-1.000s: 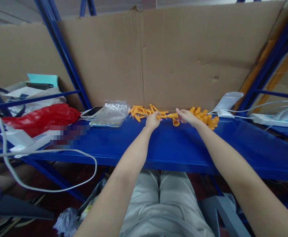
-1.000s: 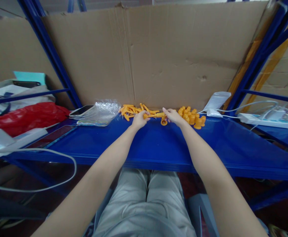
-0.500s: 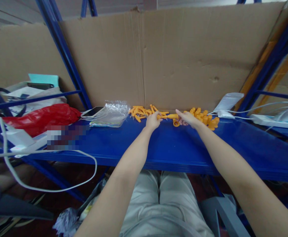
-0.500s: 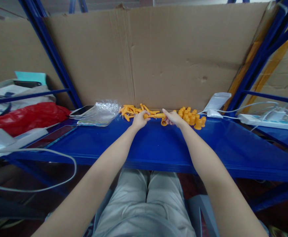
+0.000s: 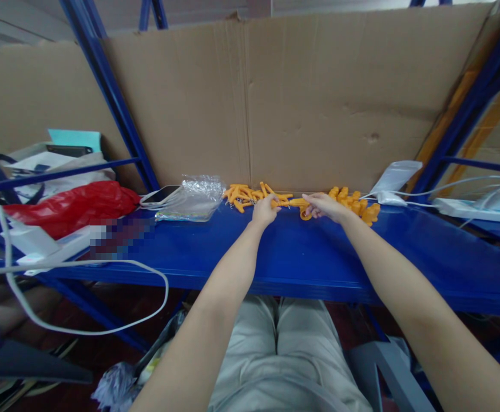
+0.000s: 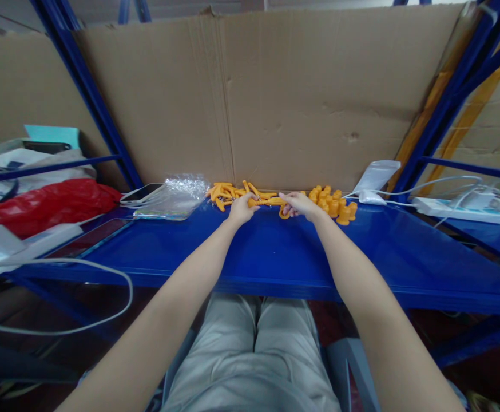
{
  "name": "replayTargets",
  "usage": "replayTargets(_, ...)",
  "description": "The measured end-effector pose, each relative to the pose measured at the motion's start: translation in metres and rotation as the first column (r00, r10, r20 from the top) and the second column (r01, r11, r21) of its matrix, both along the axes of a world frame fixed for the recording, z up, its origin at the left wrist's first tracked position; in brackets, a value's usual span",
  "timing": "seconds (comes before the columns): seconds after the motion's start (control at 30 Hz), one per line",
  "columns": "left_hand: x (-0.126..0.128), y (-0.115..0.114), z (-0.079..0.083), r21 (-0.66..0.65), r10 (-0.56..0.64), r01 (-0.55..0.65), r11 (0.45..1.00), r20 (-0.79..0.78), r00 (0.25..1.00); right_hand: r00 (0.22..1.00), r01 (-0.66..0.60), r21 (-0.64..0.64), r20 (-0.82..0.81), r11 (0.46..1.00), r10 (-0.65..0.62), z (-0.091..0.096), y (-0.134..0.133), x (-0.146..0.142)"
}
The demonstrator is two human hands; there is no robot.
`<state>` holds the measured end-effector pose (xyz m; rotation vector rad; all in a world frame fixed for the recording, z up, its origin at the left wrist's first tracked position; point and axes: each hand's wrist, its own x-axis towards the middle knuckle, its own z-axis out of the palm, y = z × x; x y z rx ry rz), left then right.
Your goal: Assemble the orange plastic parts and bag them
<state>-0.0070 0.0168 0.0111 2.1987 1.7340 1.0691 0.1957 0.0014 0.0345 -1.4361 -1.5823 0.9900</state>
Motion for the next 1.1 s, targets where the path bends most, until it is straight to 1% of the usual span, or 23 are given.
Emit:
replayTargets(0.1, -0.0006, 0.0006, -0.0001, 0.004, 0.005, -0.005, 1.0, 0.025, 1.0, 0.995, -0.083, 0.002, -0.048, 0.997, 0.083, 0.0007, -0.0018, 0.0037)
replayTargets(0.17, -0.0005, 0.0008, 0.0003, 0.002, 0.005, -0.005, 1.0, 0.022, 1.0, 0.995, -0.088, 0.014, -0.04, 0.996, 0.089, 0.0001, -0.0012, 0.0054)
replayTargets(0.2, -0.0003, 0.0007, 0.0006, 0.004, 0.0, 0.0, 1.0, 0.018, 1.0, 0.997, -0.068, 0.011, -0.032, 0.998, 0.068, -0.0003, -0.0005, 0.0057)
replayTargets(0.33, 0.001, -0.0005, 0.0014, 0.017, -0.042, 0.042, 0.999, -0.001, 0.999, 0.995, 0.093, -0.022, 0.024, 0.995, -0.092, -0.002, 0.0032, 0.0044)
replayTargets(0.4, 0.0013, -0.001, 0.0013, 0.014, -0.052, 0.052, 0.999, -0.008, 0.999, 0.991, 0.122, -0.026, 0.059, 0.992, -0.12, -0.0032, 0.005, 0.0031)
replayTargets(0.5, 0.0009, -0.0009, 0.0007, 0.007, -0.043, 0.043, 0.999, -0.003, 0.999, 0.99, 0.124, 0.001, 0.063, 0.992, -0.124, -0.005, 0.0065, 0.0018)
replayTargets(0.6, 0.0001, -0.0002, 0.0, 0.003, -0.044, 0.044, 0.999, 0.013, 0.999, 0.997, 0.082, 0.021, 0.009, 0.996, -0.083, -0.0048, 0.006, 0.0021)
replayTargets(0.7, -0.0003, -0.0001, -0.0002, 0.004, -0.044, 0.044, 0.999, 0.03, 0.999, 0.999, -0.014, 0.023, -0.038, 1.0, 0.014, -0.0029, 0.0038, 0.0044)
replayTargets(0.8, 0.0002, -0.0014, 0.0011, 0.007, -0.038, 0.037, 0.999, 0.041, 0.998, 0.997, -0.08, 0.051, -0.015, 0.996, 0.081, -0.0014, 0.0023, 0.0078)
replayTargets(0.87, 0.001, -0.0026, 0.0025, 0.009, -0.048, 0.047, 0.999, 0.05, 0.998, 0.998, -0.064, 0.067, 0.008, 0.996, 0.064, -0.0011, 0.0028, 0.0097)
replayTargets(0.97, 0.0021, -0.0033, 0.0041, 0.012, -0.071, 0.07, 0.997, 0.063, 0.995, 1.0, 0.005, 0.075, 0.02, 0.997, -0.006, -0.0009, 0.005, 0.0105)
replayTargets(1.1, 0.0015, -0.0017, 0.003, 0.029, -0.082, 0.08, 0.996, 0.057, 0.995, 0.996, 0.062, 0.045, 0.06, 0.997, -0.065, -0.0003, 0.0053, 0.0093)
